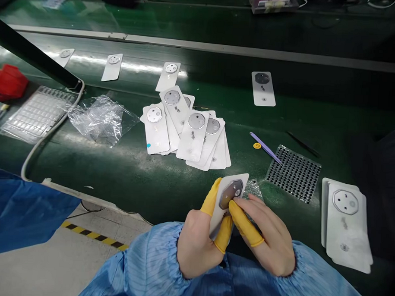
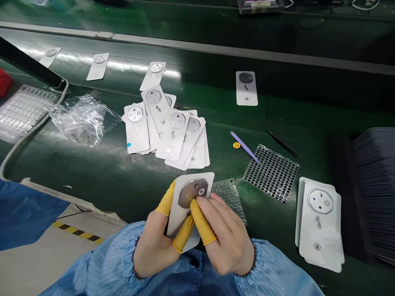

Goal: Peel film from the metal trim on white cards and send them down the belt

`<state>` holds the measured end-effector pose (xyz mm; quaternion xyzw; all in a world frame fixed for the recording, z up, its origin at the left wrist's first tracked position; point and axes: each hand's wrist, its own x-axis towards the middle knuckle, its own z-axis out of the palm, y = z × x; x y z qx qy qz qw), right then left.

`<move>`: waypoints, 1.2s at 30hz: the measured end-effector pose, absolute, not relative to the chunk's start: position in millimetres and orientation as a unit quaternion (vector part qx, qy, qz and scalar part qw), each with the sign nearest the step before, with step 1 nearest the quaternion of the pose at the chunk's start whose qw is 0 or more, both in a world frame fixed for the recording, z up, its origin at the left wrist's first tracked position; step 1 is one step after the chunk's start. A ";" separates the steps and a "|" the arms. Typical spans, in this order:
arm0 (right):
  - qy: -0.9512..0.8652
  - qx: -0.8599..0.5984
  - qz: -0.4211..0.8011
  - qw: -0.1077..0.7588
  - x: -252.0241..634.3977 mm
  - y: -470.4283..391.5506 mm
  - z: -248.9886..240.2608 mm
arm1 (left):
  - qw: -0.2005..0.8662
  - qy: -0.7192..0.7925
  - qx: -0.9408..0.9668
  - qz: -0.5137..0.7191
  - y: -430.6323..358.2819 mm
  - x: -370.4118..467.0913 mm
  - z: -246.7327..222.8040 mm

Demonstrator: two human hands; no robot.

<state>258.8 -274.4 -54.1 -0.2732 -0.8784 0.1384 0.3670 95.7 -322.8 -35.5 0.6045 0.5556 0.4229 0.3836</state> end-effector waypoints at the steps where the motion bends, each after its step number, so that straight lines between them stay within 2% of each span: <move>1: -0.888 -0.266 0.127 0.354 258.8 -274.1 -52.7 | 0.382 0.555 0.604 0.426 -322.4 96.0 -35.0; 8: -0.925 -0.261 0.081 0.263 259.6 -282.7 -50.5 | 0.367 0.561 0.602 0.434 -322.4 97.1 -33.2; 17: -0.892 -0.285 0.171 0.306 265.1 -286.4 -47.0 | 0.356 0.540 0.630 0.430 -323.7 97.2 -33.3; 21: -0.882 -0.303 0.174 0.317 264.7 -286.6 -45.8 | 0.373 0.535 0.620 0.435 -323.5 98.7 -32.2; 29: -0.892 -0.314 0.140 0.292 258.0 -288.5 -41.7 | 0.365 0.551 0.620 0.423 -326.2 101.6 -33.3; 34: -0.906 -0.318 0.126 0.249 252.0 -300.8 -55.5 | 0.342 0.578 0.619 0.407 -326.8 101.2 -42.0; 36: -0.906 -0.310 0.141 0.252 251.9 -300.2 -62.8 | 0.365 0.578 0.609 0.403 -324.4 103.9 -48.0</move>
